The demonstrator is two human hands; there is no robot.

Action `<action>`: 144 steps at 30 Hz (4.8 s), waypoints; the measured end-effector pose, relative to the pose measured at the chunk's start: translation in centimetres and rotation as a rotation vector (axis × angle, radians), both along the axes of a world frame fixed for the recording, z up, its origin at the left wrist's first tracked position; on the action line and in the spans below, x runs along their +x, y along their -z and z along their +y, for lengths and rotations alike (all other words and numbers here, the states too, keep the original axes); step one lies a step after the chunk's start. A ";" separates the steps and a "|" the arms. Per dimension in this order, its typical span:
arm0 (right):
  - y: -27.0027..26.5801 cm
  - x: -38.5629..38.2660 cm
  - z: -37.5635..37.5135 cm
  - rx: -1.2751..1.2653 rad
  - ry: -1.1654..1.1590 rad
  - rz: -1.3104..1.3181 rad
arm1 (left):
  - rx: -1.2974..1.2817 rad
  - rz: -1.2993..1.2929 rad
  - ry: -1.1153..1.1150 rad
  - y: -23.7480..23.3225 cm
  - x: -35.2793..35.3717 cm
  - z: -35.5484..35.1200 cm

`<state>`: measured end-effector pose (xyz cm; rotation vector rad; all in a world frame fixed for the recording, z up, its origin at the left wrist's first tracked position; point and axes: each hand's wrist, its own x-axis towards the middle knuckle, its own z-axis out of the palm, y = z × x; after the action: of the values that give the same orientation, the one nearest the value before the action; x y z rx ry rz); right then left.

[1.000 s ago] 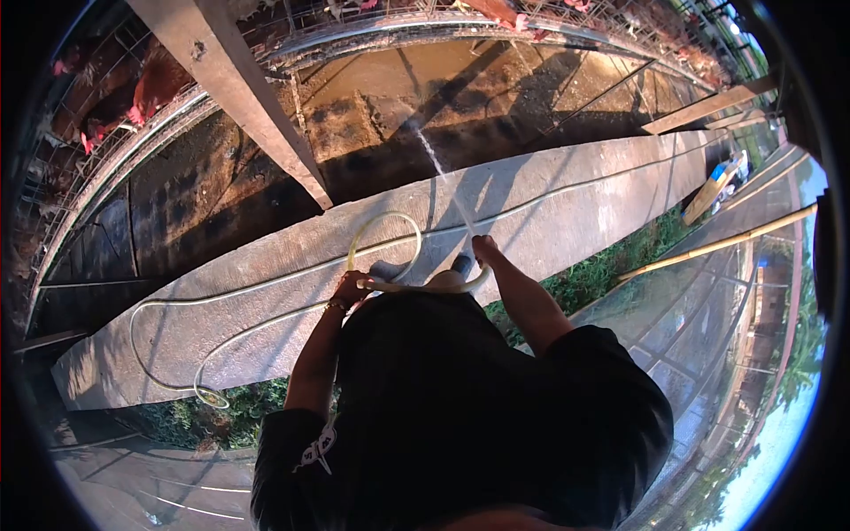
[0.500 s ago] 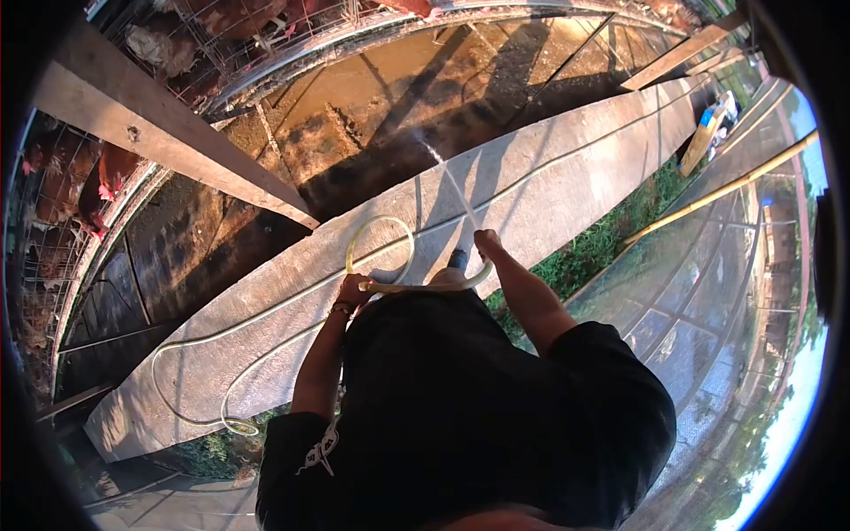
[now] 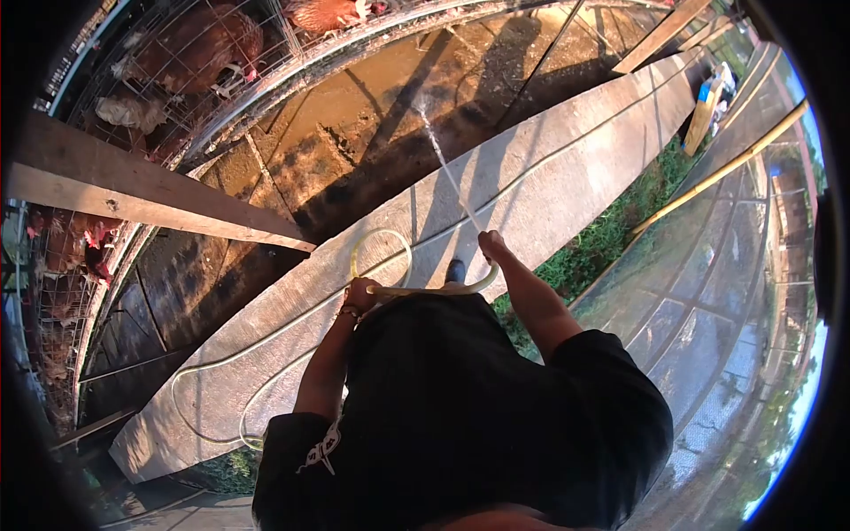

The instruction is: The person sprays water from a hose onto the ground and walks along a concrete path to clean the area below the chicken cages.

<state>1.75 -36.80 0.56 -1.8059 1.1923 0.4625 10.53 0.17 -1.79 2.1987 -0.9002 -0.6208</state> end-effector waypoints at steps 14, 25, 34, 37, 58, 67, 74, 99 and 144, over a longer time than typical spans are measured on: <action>2.5 -4.6 -7.6 0.152 -0.035 0.004 | 0.314 -0.073 0.216 -1.5 -1.8 -9.4; 1.7 -6.5 -11.5 0.210 -0.079 -0.053 | 0.441 -0.075 0.440 0.9 -3.2 -14.2; 2.9 -6.5 -12.4 0.237 0.048 -0.115 | 0.442 -0.097 0.389 1.2 -3.7 -13.7; 4.0 -6.5 -12.5 0.270 0.195 -0.163 | 0.428 -0.074 0.392 -0.3 -3.7 -13.6; 3.2 -5.1 -17.2 0.591 0.678 -0.363 | 0.763 0.238 0.389 3.3 -2.5 -13.1; 3.1 -4.8 -15.7 0.094 0.401 -0.478 | 0.788 0.155 0.524 3.4 -2.7 -14.0; 3.8 -6.9 -15.4 0.007 0.307 -0.450 | 0.834 0.120 0.469 3.7 -3.2 -13.7; 2.3 -10.1 -13.5 -0.029 0.247 -0.290 | 0.911 0.075 0.557 -2.3 -3.4 -16.9; 4.1 -7.2 -12.1 -0.115 -0.347 -0.301 | 0.779 0.062 0.390 -0.2 -4.9 -14.2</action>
<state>-5.44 -48.91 -3.55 -2.1062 0.7152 0.3050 5.59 -14.06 -1.62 2.6537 -1.2067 -1.4094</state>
